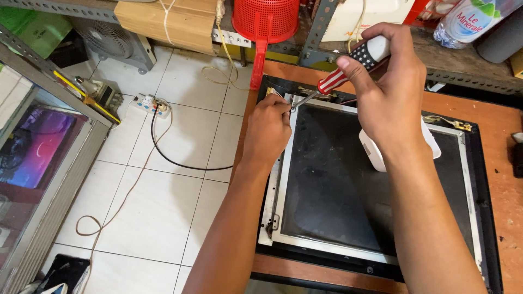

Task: The person uses a screwdriver to remove screws from the metal frame of a disassembled electronic device, likely a monitor or television. They place the removed screws into a white container and then detach a metal bracket from the frame.

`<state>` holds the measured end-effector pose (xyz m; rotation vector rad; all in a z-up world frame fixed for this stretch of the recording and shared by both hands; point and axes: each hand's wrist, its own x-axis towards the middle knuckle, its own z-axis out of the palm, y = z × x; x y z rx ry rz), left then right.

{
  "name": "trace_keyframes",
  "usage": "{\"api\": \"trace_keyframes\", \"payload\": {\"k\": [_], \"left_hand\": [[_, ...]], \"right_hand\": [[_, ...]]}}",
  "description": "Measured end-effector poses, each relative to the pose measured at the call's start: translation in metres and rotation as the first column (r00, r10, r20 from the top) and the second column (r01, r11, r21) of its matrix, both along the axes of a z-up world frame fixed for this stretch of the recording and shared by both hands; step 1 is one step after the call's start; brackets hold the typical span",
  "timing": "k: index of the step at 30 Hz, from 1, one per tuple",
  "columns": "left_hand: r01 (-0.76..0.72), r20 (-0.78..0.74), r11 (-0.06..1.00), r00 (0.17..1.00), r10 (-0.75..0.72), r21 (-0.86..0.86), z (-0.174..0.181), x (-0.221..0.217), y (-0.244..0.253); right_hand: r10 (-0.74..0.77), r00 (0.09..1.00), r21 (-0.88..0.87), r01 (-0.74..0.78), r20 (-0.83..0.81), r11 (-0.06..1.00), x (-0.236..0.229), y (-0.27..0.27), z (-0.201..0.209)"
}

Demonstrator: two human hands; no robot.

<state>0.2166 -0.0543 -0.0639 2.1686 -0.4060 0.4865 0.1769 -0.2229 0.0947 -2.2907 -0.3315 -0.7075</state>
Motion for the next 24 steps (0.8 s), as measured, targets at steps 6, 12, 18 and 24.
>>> {"api": "trace_keyframes", "payload": {"k": [6,12,18,24], "left_hand": [[-0.017,0.015,1.0,1.0,0.017,0.01,0.002,-0.001,0.0],[-0.008,0.021,1.0,1.0,0.008,0.003,0.001,0.0,0.0],[-0.014,-0.023,1.0,1.0,0.014,0.014,0.004,-0.001,0.0],[-0.011,0.0,1.0,1.0,0.011,0.004,0.004,-0.002,0.0]], "right_hand": [[0.008,1.0,0.014,-0.008,0.019,1.0,-0.001,0.0,0.0],[0.018,1.0,0.027,-0.018,0.003,0.999,0.0,0.002,0.0],[-0.026,0.999,0.051,0.027,-0.02,0.998,0.002,-0.001,-0.003],[-0.057,0.998,0.039,0.057,0.008,0.998,0.006,-0.01,-0.007]]}}
